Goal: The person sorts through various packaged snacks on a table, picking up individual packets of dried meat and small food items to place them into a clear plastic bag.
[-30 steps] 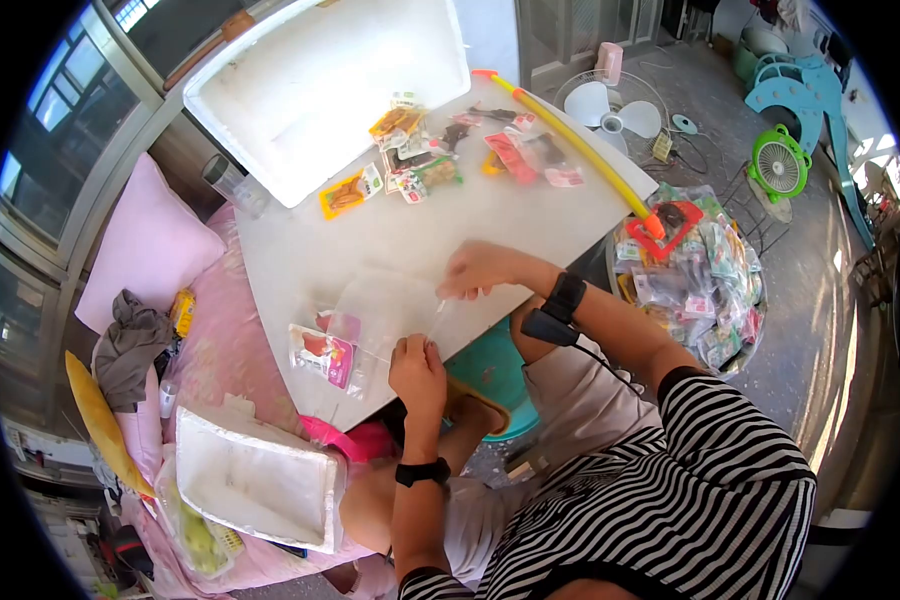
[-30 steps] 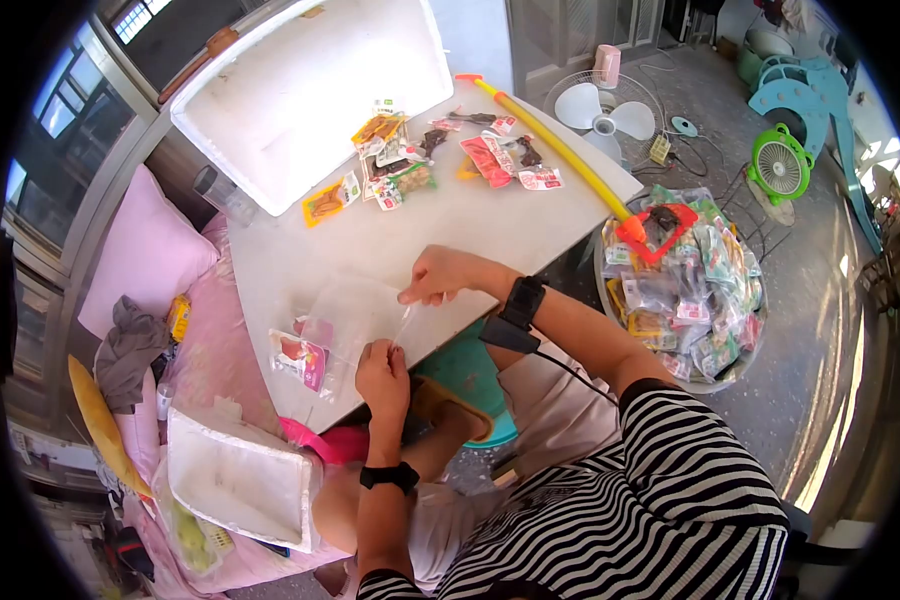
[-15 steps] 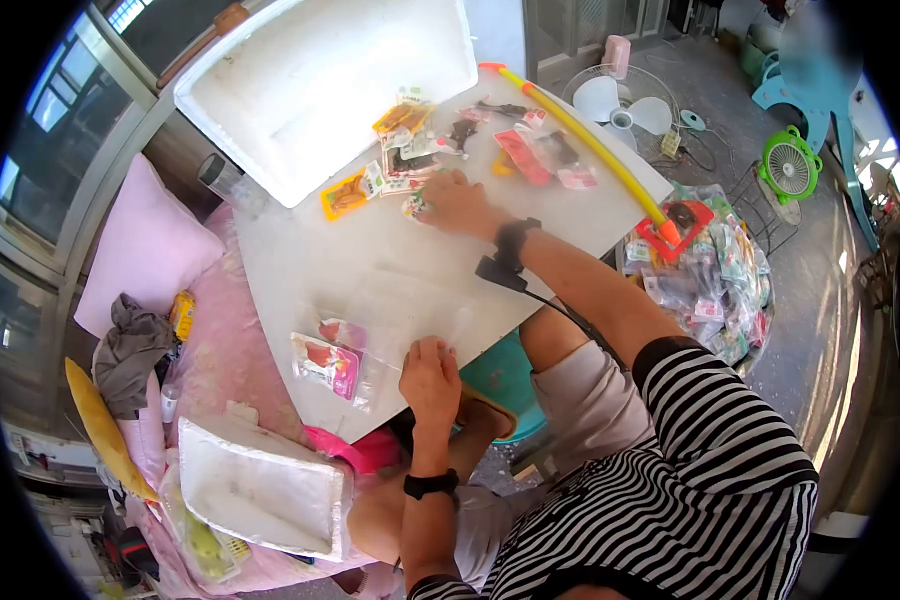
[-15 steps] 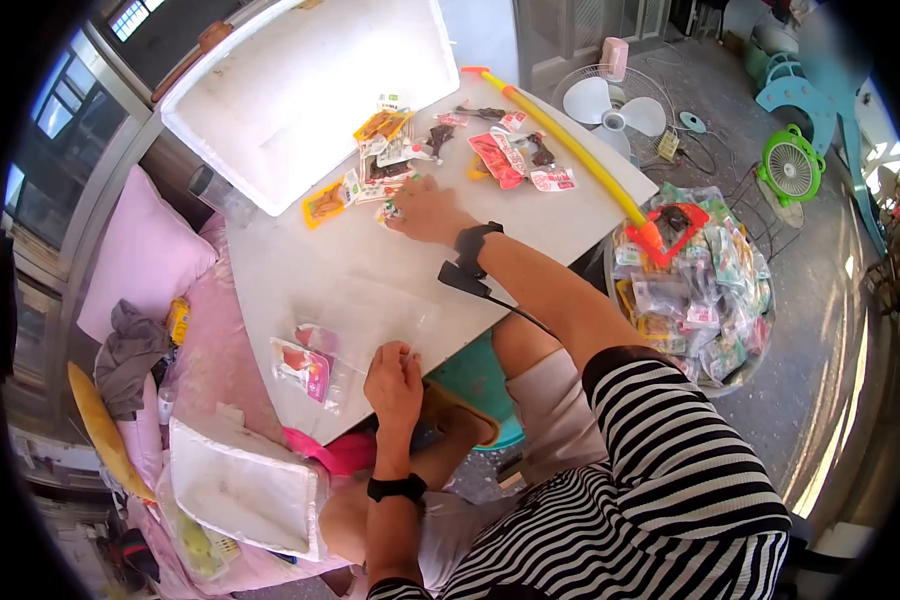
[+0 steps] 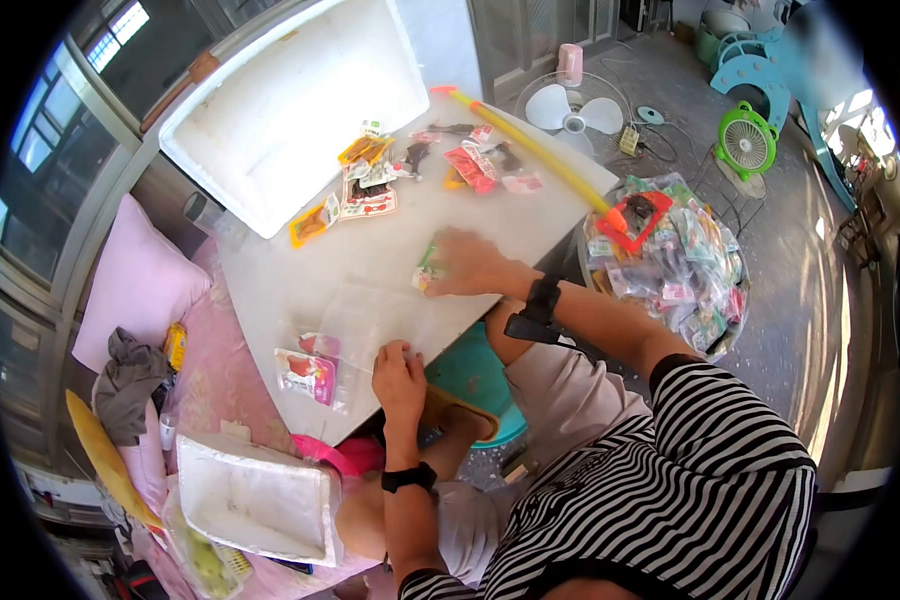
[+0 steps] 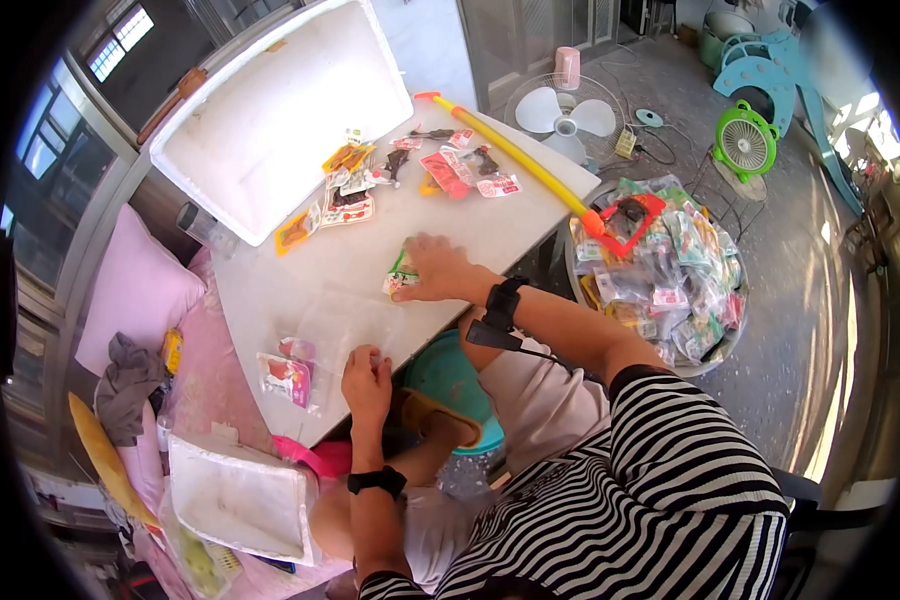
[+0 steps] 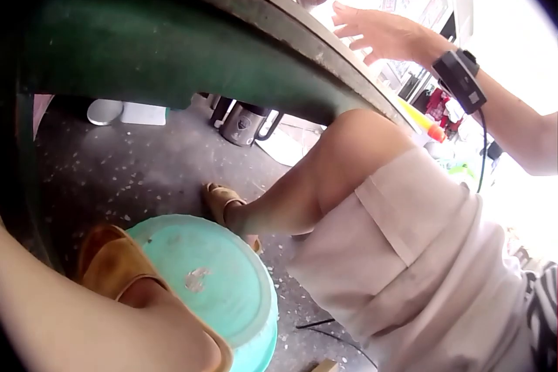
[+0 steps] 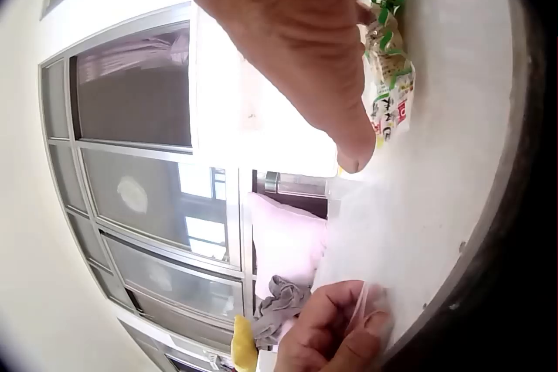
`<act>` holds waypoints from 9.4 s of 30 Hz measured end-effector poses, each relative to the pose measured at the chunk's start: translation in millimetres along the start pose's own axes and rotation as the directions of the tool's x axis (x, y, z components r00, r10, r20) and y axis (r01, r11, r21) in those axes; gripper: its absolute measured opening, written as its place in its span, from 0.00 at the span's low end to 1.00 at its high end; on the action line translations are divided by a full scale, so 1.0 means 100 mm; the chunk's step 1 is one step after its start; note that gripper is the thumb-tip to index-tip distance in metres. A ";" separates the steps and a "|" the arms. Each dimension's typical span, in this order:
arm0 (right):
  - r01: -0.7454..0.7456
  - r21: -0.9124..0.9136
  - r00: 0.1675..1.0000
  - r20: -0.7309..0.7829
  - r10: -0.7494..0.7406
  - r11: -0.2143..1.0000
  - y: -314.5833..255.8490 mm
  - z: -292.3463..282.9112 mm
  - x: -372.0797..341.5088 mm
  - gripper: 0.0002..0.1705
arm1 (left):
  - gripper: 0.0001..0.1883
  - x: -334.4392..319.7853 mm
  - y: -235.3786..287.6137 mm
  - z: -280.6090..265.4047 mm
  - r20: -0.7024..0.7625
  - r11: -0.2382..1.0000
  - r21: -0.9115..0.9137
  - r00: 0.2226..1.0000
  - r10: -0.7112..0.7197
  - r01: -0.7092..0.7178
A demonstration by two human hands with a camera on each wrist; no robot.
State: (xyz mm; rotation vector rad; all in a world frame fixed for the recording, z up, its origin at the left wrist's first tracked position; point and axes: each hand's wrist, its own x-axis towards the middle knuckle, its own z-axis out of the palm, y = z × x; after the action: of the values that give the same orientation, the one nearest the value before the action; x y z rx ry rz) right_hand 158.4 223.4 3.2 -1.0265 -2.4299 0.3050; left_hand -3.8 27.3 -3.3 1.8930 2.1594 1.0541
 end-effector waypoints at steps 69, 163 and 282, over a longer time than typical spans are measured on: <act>0.080 0.433 0.994 0.033 -0.104 0.898 -0.32 -0.07 -1.10 0.12 | 0.06 -0.03 0.21 0.15 -0.194 0.993 -0.111 0.981 0.022 -0.044; -0.209 0.803 0.959 0.055 0.279 0.559 0.29 -0.13 0.32 0.18 | 0.18 0.05 0.05 0.15 -0.174 0.984 0.114 0.972 0.159 -0.140; -0.005 0.283 0.996 0.085 -0.020 0.959 -0.02 -0.22 -0.31 0.24 | 0.12 -0.08 0.09 -0.02 -0.135 0.992 0.127 0.991 0.009 0.008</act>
State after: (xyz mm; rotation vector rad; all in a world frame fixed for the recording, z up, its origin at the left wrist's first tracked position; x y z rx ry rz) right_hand 187.5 199.8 12.0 -0.8930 -2.3756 0.6863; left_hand 4.5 19.1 -0.3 1.9260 2.3532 1.1006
